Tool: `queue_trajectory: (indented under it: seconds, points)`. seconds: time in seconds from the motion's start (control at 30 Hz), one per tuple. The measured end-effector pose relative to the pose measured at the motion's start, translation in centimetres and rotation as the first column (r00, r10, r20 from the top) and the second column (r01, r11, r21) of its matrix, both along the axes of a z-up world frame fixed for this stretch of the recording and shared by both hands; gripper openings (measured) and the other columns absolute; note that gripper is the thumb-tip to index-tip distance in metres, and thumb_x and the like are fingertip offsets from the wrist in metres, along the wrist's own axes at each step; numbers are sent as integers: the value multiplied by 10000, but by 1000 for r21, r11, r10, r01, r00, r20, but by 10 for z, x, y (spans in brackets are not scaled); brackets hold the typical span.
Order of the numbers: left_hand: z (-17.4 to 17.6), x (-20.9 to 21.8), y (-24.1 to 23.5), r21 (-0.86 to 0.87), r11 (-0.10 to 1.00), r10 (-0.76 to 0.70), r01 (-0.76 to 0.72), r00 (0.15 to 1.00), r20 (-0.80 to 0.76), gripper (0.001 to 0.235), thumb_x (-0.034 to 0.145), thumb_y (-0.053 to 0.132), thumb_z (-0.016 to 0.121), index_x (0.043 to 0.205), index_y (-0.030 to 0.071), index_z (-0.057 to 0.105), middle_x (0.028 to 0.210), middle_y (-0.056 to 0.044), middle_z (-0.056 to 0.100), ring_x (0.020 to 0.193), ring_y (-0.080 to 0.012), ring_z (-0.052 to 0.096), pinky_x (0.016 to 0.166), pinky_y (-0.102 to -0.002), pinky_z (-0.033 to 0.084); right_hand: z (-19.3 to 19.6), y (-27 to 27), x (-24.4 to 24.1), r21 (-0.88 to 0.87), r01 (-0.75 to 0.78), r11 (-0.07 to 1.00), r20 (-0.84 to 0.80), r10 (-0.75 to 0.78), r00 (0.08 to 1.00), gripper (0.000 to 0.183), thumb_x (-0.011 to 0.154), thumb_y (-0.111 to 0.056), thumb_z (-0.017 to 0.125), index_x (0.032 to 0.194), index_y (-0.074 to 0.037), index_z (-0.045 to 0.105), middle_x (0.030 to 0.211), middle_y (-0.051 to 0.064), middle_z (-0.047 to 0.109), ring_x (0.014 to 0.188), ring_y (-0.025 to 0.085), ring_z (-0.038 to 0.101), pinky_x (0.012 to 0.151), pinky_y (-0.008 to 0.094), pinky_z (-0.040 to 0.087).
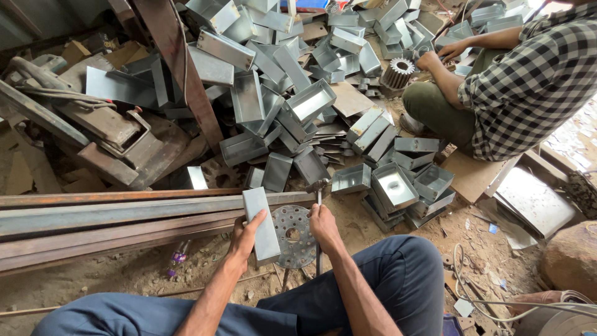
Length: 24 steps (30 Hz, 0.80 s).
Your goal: The person assembles a metal housing by hammering a circular metal plate onto a rectangular metal component, using a hammer to secure pins through the holes.
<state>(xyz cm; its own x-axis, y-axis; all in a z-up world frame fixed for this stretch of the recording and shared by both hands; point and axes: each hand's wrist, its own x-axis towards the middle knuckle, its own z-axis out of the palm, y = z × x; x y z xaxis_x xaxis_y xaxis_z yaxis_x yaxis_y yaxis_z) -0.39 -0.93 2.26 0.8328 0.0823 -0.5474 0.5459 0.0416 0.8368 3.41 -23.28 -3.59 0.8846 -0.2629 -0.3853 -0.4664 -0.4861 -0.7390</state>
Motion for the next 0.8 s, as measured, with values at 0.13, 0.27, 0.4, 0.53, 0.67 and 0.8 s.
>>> queue_trajectory:
  seconds: [0.13, 0.27, 0.4, 0.53, 0.67, 0.8]
  points:
    - [2, -2, 2, -20, 1000, -3, 2, 999, -52, 755, 786, 607, 629, 1277, 34, 651, 1123, -162, 729, 1040, -282, 725, 901, -440, 585, 10, 1, -1, 20, -7, 1000, 18, 6, 1000, 457, 1061, -384, 391, 979, -13, 644, 883, 206, 711, 830, 340, 691, 778, 452, 535]
    - [6, -1, 4, -95, 995, 19, -30, 993, -115, 843, 785, 633, 613, 1394, 52, 571, 1284, -171, 681, 1176, -293, 672, 987, -469, 537, 10, -4, 0, 85, 104, 991, -23, -102, 994, 442, 1070, -381, 389, 1009, -17, 632, 891, 175, 715, 821, 313, 690, 765, 438, 526]
    - [10, -1, 8, -151, 987, 32, -57, 986, -164, 895, 798, 659, 593, 1446, 45, 519, 1370, -180, 647, 1247, -304, 643, 1034, -491, 504, 0, -4, 4, 320, 149, 935, 90, -187, 978, 446, 1075, -362, 397, 1010, 15, 626, 946, 156, 743, 872, 215, 700, 784, 392, 529]
    - [12, 1, 11, -241, 963, 59, -123, 965, -256, 894, 834, 664, 567, 1484, 63, 438, 1375, -199, 594, 1251, -324, 598, 1008, -548, 487, 2, -10, 6, 326, 192, 926, -13, -199, 980, 457, 1095, -338, 336, 1045, 18, 619, 1000, 156, 733, 833, 230, 613, 757, 408, 508]
    - [12, 3, 9, -421, 892, 83, -166, 975, -208, 863, 811, 655, 598, 1432, 61, 531, 1299, -156, 649, 1187, -285, 627, 970, -461, 501, 7, -15, 9, 454, 276, 847, -5, -307, 952, 414, 1097, -319, 339, 1075, 20, 575, 1014, 188, 746, 810, 235, 629, 723, 400, 519]
    - [12, 4, 11, -430, 890, 77, -154, 978, -191, 837, 808, 638, 633, 1404, 54, 562, 1243, -154, 648, 1141, -279, 631, 931, -436, 517, 21, -16, 10, 620, 373, 690, -164, -352, 922, 373, 1085, -323, 297, 1129, -11, 497, 1073, 198, 742, 862, 254, 673, 728, 416, 559]
